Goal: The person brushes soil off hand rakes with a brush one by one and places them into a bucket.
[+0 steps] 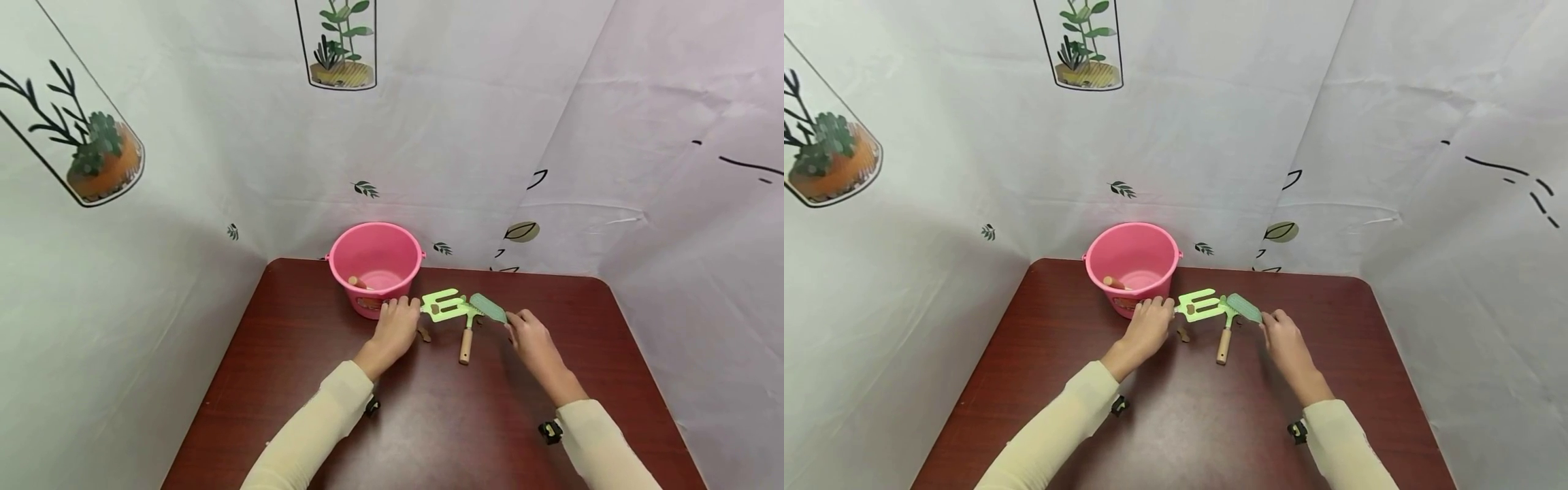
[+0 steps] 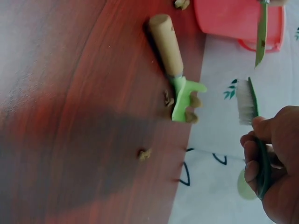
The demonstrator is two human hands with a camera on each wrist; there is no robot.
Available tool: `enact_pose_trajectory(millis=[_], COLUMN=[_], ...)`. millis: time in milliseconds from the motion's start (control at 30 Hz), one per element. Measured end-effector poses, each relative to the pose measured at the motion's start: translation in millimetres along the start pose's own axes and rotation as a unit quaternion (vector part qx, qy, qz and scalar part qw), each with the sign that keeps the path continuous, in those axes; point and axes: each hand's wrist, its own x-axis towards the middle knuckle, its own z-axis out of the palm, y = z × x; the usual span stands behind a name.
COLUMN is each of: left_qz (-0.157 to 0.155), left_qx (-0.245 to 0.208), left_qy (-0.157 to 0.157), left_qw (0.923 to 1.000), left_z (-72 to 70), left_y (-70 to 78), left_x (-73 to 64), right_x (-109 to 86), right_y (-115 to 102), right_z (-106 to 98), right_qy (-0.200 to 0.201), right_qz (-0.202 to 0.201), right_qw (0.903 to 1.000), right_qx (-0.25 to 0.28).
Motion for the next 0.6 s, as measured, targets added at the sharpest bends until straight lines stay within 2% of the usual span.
enact_pose_trajectory(millis=[133,300,467,600], left_qz=[-0.006,-0.004,0.000,-0.003], left_qx=[-0.016,-0.020,-0.019,-0.024], left_qy=[-0.006,-0.006,-0.004,-0.008], left_qw=[0.9998,0.9998,0.9998,0.9997], left_z=[-2.1,-3.5,-2.7,-2.1], left_y=[-1.5,0.4,3.7,7.5], left_x=[0.1,1.8,4.5,6.5], right_x=[-1.6,1.8,7.7,12.2], right_y=[2,-1,-14,-28], right_z=[-1,-2,-3,-6], right_qy=[0.007,0.031,0.055,0.059], right_qz=[0.006,-0.015,-0.040,-0.056], right_qw=[0.9999,0.9992,0.9972,0.9958], right_qx=[0.009,0.018,0.031,0.042])
